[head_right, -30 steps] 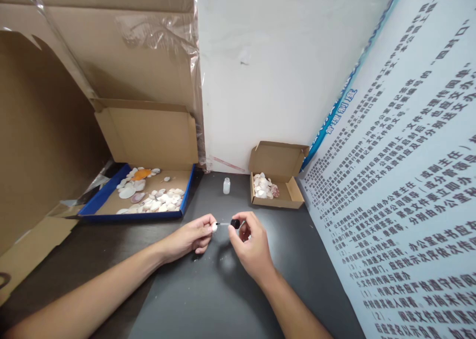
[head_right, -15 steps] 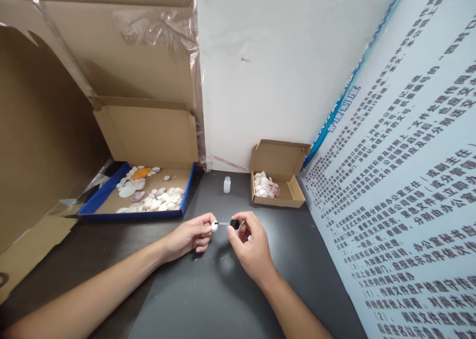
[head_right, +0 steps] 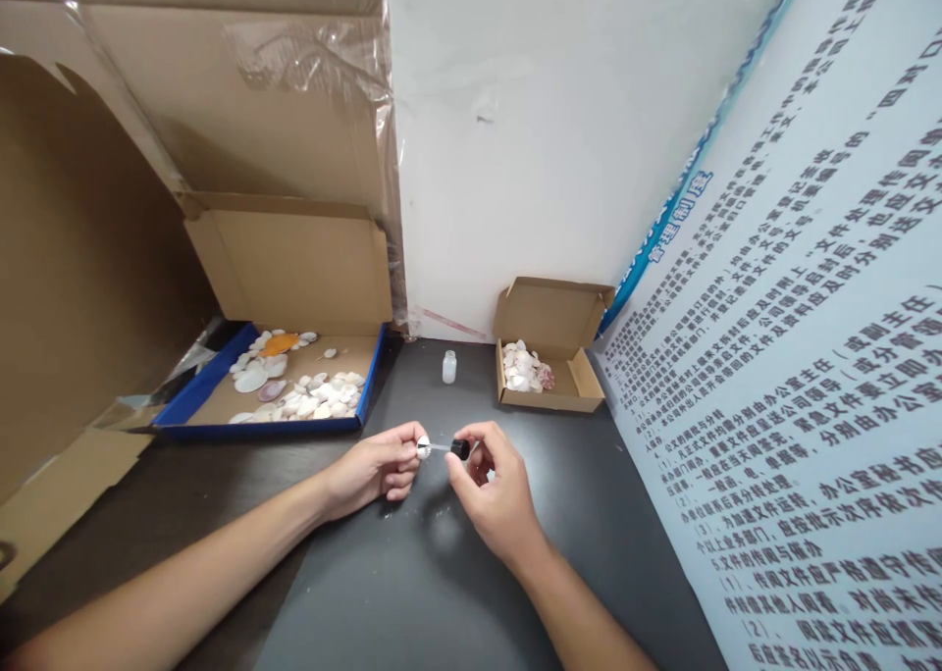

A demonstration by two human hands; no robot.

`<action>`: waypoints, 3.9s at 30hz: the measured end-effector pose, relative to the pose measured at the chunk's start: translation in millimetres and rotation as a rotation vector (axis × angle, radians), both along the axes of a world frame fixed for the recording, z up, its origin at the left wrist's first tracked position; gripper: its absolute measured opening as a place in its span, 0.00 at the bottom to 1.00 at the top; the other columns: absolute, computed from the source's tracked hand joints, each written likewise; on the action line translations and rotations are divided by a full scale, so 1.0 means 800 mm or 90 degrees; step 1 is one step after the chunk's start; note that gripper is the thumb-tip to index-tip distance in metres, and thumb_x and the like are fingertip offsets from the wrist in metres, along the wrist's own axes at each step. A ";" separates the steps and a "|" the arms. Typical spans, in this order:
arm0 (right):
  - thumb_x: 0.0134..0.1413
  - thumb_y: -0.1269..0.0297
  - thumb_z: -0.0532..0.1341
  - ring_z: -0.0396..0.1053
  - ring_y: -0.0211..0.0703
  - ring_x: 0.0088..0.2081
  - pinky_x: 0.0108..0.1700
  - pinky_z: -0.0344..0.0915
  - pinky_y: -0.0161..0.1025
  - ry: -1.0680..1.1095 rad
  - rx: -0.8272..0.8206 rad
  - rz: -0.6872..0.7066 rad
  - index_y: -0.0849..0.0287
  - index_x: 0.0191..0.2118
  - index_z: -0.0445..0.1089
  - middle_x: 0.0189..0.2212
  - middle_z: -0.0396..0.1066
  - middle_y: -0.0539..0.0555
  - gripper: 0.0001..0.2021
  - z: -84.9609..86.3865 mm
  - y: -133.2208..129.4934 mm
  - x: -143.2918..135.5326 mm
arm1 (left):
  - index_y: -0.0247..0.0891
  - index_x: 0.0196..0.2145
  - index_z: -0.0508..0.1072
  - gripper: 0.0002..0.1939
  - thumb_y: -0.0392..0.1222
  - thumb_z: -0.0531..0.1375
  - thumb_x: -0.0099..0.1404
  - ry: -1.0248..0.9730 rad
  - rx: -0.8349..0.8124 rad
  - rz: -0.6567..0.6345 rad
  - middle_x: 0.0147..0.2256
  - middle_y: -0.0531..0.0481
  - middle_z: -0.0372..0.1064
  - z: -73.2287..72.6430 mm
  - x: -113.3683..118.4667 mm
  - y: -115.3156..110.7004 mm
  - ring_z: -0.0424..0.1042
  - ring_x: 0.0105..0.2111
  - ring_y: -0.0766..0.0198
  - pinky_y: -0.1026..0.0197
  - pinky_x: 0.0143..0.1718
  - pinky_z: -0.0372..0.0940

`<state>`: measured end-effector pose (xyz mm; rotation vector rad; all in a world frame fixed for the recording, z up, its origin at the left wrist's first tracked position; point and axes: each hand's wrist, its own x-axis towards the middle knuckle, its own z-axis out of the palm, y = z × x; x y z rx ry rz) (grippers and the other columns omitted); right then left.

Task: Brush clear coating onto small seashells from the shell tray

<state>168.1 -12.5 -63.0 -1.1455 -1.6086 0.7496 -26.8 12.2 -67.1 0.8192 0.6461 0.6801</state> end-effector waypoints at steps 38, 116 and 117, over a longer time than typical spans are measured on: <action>0.55 0.64 0.60 0.58 0.35 0.22 0.24 0.57 0.32 -0.042 0.025 -0.062 0.57 0.38 0.65 0.22 0.57 0.44 0.06 -0.002 -0.002 0.002 | 0.37 0.32 0.62 0.03 0.35 0.55 0.60 -0.022 -0.042 0.013 0.22 0.58 0.51 0.003 -0.001 0.003 0.48 0.17 0.74 0.68 0.20 0.48; 0.54 0.68 0.59 0.59 0.35 0.22 0.24 0.59 0.32 -0.088 0.061 -0.025 0.56 0.36 0.63 0.25 0.59 0.46 0.04 0.003 -0.006 -0.003 | 0.38 0.31 0.61 0.08 0.37 0.60 0.59 -0.027 -0.022 0.048 0.23 0.56 0.62 0.002 0.000 0.002 0.53 0.16 0.75 0.68 0.20 0.50; 0.54 0.68 0.59 0.59 0.35 0.22 0.24 0.59 0.32 -0.082 0.060 -0.032 0.56 0.35 0.63 0.25 0.59 0.46 0.04 0.003 -0.006 -0.003 | 0.38 0.31 0.61 0.08 0.37 0.60 0.59 -0.027 -0.021 0.047 0.23 0.56 0.62 0.002 0.000 0.002 0.53 0.16 0.75 0.68 0.20 0.50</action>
